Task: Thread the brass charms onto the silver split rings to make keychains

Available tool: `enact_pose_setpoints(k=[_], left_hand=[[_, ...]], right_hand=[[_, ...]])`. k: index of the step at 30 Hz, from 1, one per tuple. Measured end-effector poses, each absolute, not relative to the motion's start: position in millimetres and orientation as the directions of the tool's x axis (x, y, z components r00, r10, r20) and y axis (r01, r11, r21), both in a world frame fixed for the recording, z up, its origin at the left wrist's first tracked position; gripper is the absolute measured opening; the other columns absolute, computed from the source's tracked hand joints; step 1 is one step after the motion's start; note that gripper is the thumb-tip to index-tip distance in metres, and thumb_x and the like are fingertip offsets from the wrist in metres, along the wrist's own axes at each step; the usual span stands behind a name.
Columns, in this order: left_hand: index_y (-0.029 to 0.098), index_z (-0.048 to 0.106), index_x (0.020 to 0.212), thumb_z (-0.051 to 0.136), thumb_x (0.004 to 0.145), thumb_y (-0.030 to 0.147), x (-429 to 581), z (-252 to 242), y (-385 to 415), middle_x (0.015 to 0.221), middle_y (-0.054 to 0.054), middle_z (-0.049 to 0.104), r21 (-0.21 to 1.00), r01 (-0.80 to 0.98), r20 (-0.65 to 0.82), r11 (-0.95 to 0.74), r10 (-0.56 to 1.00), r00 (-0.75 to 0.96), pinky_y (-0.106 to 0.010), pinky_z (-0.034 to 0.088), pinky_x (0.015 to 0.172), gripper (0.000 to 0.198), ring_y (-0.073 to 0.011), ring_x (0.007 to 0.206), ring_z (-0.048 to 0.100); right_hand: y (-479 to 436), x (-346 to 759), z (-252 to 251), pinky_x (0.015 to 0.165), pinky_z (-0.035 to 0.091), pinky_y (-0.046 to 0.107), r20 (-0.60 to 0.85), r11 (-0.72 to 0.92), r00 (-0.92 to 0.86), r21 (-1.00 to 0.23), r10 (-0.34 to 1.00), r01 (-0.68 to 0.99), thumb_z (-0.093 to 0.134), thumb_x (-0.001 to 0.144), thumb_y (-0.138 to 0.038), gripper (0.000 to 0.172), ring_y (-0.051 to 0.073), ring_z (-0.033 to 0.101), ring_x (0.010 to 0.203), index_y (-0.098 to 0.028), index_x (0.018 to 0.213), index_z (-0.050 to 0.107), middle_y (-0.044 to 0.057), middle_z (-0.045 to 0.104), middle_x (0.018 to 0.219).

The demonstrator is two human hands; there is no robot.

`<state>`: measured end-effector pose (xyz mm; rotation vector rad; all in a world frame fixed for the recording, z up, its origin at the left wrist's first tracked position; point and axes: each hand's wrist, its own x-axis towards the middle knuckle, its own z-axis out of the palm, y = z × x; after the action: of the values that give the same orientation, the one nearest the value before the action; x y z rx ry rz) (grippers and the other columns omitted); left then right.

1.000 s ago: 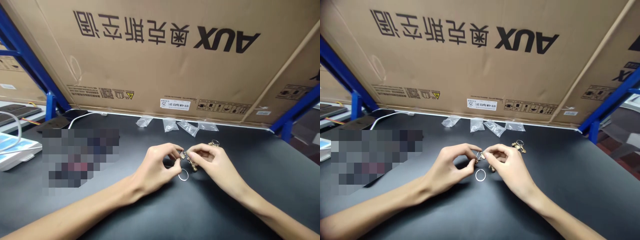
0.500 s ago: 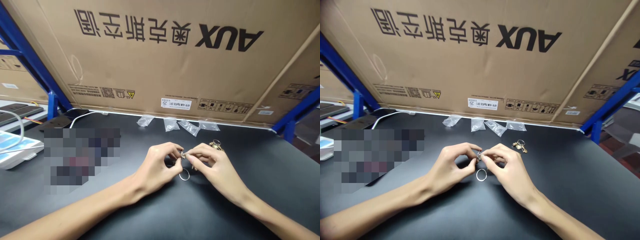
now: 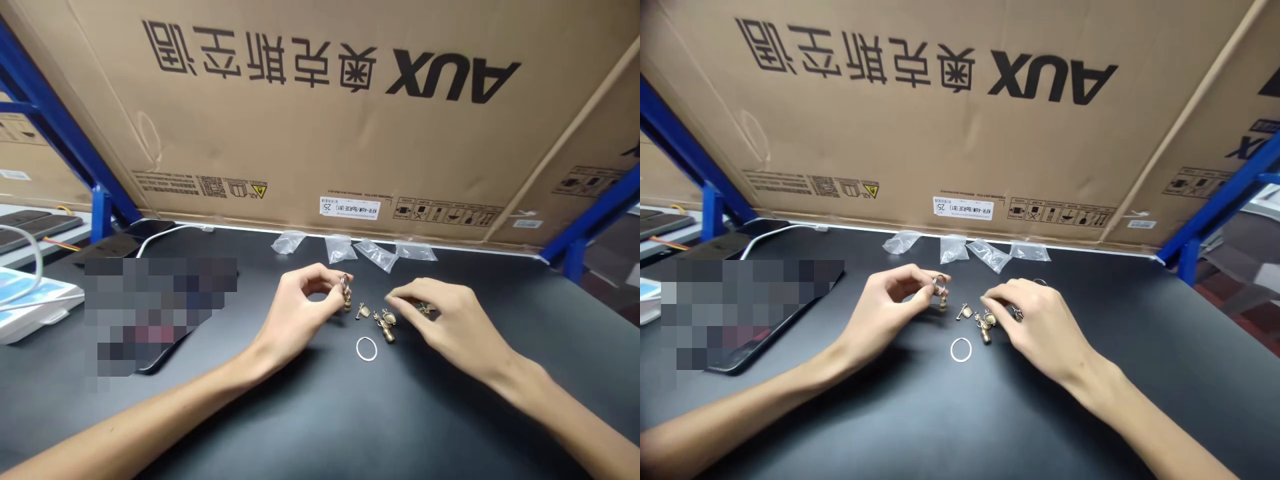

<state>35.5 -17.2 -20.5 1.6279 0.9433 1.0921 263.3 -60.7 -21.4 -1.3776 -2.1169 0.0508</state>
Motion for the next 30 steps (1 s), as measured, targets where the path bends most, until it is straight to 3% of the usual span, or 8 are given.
enact_pose_setpoints(k=[6, 16, 23, 30], left_hand=[[0.017, 0.063, 0.074, 0.066, 0.082, 0.03, 37, -23, -17, 0.101, -0.007, 0.074, 0.964, 0.096, 0.202, -0.246, 0.921, 0.333, -0.031, 0.056, 0.083, 0.015, -0.0228, 0.099, 0.069], [0.017, 0.062, 0.073, 0.065, 0.081, 0.026, 37, -23, -19, 0.101, -0.007, 0.073, 0.96, 0.115, 0.197, -0.254, 0.91, 0.364, -0.031, 0.056, 0.082, 0.013, -0.0227, 0.096, 0.07], [0.017, 0.064, 0.076, 0.064, 0.083, 0.025, 35, -25, -17, 0.1, -0.007, 0.074, 0.95, 0.133, 0.217, -0.282, 0.904, 0.368, -0.031, 0.055, 0.082, 0.011, -0.0221, 0.096, 0.069], [0.016, 0.062, 0.075, 0.065, 0.083, 0.03, 36, -25, -17, 0.101, -0.007, 0.074, 0.953, 0.129, 0.211, -0.275, 0.904, 0.371, -0.031, 0.056, 0.083, 0.016, -0.0226, 0.098, 0.07]], right_hand=[[-53, 273, -27, 0.078, 0.052, 0.036, 0.27, 0.47, -0.407, -0.239, 0.873, 0.849, 0.056, 0.094, -0.032, 0.018, 0.02, 0.065, 0.088, -0.026, 0.1, 0.072, 0.004, 0.071, 0.101], [-58, 265, -29, 0.066, 0.051, 0.031, 0.329, 0.437, -0.368, -0.166, 0.87, 0.884, 0.054, 0.094, -0.032, 0.019, 0.019, 0.061, 0.087, -0.025, 0.089, 0.071, 0.004, 0.068, 0.099], [-56, 274, -26, 0.074, 0.051, 0.035, 0.38, 0.383, -0.315, -0.119, 0.87, 0.916, 0.052, 0.095, -0.025, 0.019, 0.02, 0.064, 0.084, -0.024, 0.099, 0.07, 0.003, 0.072, 0.092], [-49, 268, -36, 0.081, 0.051, 0.034, 0.376, 0.458, -0.368, -0.184, 0.85, 0.87, 0.049, 0.099, -0.028, 0.022, 0.02, 0.062, 0.096, -0.025, 0.106, 0.07, 0.003, 0.07, 0.105]])
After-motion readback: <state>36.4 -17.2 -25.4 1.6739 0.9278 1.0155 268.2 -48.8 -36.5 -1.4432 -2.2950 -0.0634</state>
